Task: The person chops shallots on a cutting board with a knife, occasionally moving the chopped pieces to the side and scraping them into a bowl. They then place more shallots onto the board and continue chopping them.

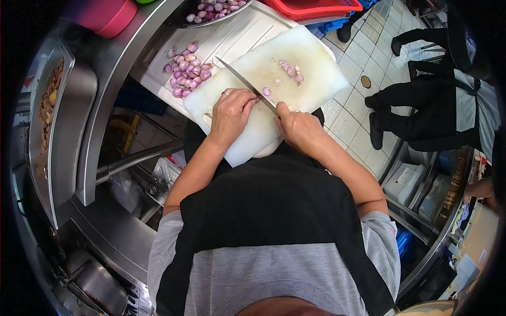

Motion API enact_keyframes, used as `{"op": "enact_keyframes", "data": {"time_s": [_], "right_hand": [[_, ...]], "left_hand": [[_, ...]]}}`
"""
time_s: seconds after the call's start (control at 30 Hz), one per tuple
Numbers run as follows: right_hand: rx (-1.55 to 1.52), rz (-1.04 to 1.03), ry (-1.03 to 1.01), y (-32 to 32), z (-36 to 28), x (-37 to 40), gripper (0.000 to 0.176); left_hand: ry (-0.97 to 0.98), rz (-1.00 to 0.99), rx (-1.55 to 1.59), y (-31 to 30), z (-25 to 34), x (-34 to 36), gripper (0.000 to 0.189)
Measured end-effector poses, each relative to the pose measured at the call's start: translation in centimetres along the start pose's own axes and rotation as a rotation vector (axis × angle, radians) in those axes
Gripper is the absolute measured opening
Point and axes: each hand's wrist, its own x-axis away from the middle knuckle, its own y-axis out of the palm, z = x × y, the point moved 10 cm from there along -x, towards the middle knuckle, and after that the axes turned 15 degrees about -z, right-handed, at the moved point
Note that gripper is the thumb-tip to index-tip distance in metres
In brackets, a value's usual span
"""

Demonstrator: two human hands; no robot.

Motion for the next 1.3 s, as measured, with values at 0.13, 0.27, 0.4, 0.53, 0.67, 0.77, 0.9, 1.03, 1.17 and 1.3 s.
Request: {"op": "enact_keyframes", "data": {"time_s": [0.13, 0.27, 0.4, 0.53, 0.67, 0.77, 0.9, 1.03, 1.17, 1.3], "right_hand": [[0.025, -0.068, -0.009, -1.3, -0.4, 0.3, 0.023], [0.032, -0.07, 0.021, 0.0, -0.2, 0.3, 0.025], [-0.02, 0.03, -0.031, -0.2, 0.3, -0.5, 0.025], [0.007, -0.111, 0.022, -1.3, -0.8, 0.9, 0.024], [-0.071, -0.004, 0.039, 0.8, 0.9, -1.0, 0.026], [-0.363, -0.104, -0.028, 0.4, 3.1, -1.6, 0.029], [-0.369, -0.137, 0.04, -0.6, 4.6, -0.8, 0.027], [-0.106, -0.023, 0.08, -1.1, 3.2, 0.7, 0.025], [0.005, 0.041, 0.065, -1.2, 1.6, 2.5, 0.024], [0.057, 0.063, 0.017, -1.5, 0.5, 4.1, 0.022]], "left_hand": [[0.008, -0.004, 0.009, -0.1, 0.0, 0.0, 0.009], [-0.004, 0.007, 0.007, 0.2, -0.4, 0.1, 0.009], [0.013, 0.008, 0.006, 0.2, -0.3, 0.1, 0.01], [-0.003, -0.002, 0.008, 0.2, -0.3, 0.2, 0.01], [-0.003, -0.007, -0.005, 0.3, -0.5, 0.3, 0.012], [0.047, -0.021, -0.031, 0.2, 0.1, 0.4, 0.015], [0.071, -0.092, -0.122, 0.5, 1.2, 0.0, 0.02], [0.1, -0.096, -0.168, 1.0, 1.3, -0.3, 0.018], [0.117, -0.069, -0.139, 0.8, 1.5, -0.1, 0.013], [0.124, -0.036, -0.166, 0.5, 1.7, 0.1, 0.012]]}}
